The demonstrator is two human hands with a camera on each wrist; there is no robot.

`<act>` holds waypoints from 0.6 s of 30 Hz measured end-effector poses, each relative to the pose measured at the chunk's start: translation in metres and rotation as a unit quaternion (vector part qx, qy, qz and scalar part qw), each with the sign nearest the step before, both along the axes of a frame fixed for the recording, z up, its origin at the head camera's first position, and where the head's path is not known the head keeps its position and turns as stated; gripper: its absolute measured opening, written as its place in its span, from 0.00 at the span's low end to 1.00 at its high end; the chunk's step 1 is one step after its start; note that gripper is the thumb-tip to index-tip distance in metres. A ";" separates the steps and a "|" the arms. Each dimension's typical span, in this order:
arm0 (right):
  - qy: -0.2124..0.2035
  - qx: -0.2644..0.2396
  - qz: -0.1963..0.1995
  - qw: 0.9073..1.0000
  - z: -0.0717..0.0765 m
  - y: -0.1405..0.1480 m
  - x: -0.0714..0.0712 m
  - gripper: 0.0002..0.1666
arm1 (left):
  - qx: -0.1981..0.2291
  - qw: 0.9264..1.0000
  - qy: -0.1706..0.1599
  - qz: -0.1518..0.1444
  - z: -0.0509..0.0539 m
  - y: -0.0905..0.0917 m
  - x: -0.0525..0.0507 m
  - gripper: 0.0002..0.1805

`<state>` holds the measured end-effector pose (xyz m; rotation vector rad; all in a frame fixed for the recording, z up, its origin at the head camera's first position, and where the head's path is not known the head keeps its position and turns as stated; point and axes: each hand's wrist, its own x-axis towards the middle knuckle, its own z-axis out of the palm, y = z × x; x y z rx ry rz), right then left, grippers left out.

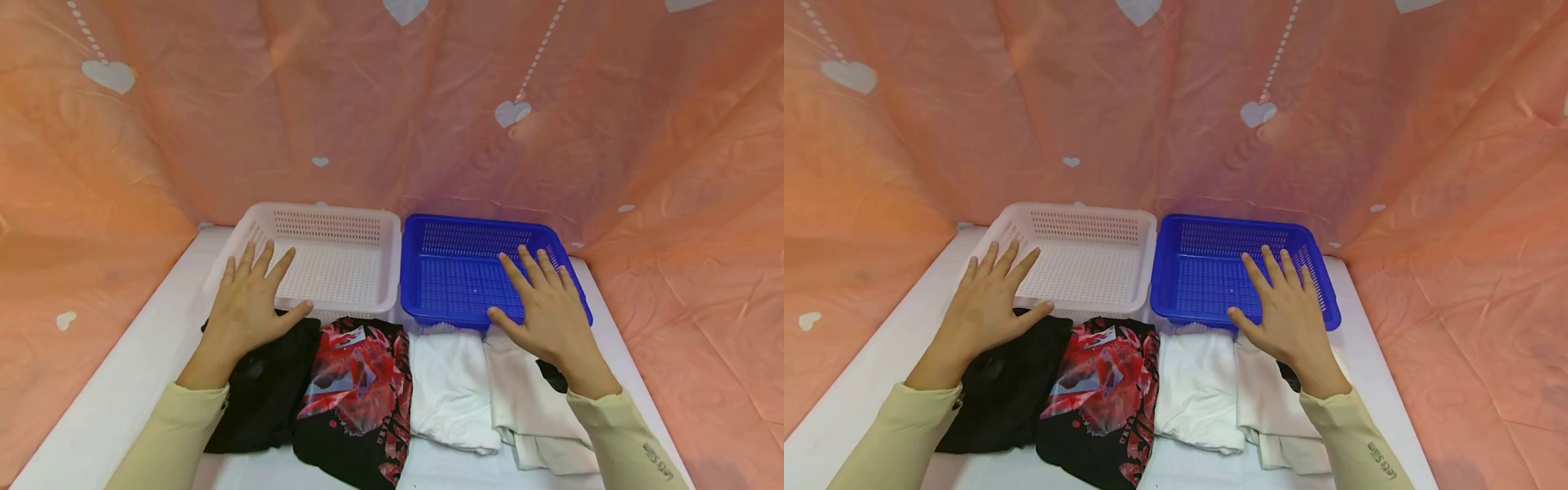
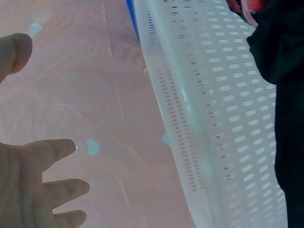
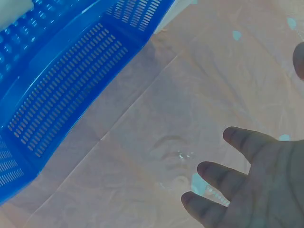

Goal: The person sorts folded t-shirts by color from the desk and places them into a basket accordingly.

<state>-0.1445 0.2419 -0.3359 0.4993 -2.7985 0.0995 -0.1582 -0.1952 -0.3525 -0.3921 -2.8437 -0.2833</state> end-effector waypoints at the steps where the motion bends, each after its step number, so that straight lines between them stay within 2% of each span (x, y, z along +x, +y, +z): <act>1: 0.002 -0.003 0.001 1.000 -0.001 -0.001 0.001 0.50 | 0.000 1.000 0.003 0.000 -0.001 0.000 0.002 0.48; 11: 0.009 -0.022 0.014 1.000 -0.015 -0.011 0.016 0.51 | -0.005 1.000 0.019 0.003 -0.014 0.001 0.024 0.48; 18: 0.015 -0.032 0.031 0.999 -0.024 -0.022 0.026 0.50 | -0.004 1.000 0.013 0.002 -0.022 0.006 0.039 0.48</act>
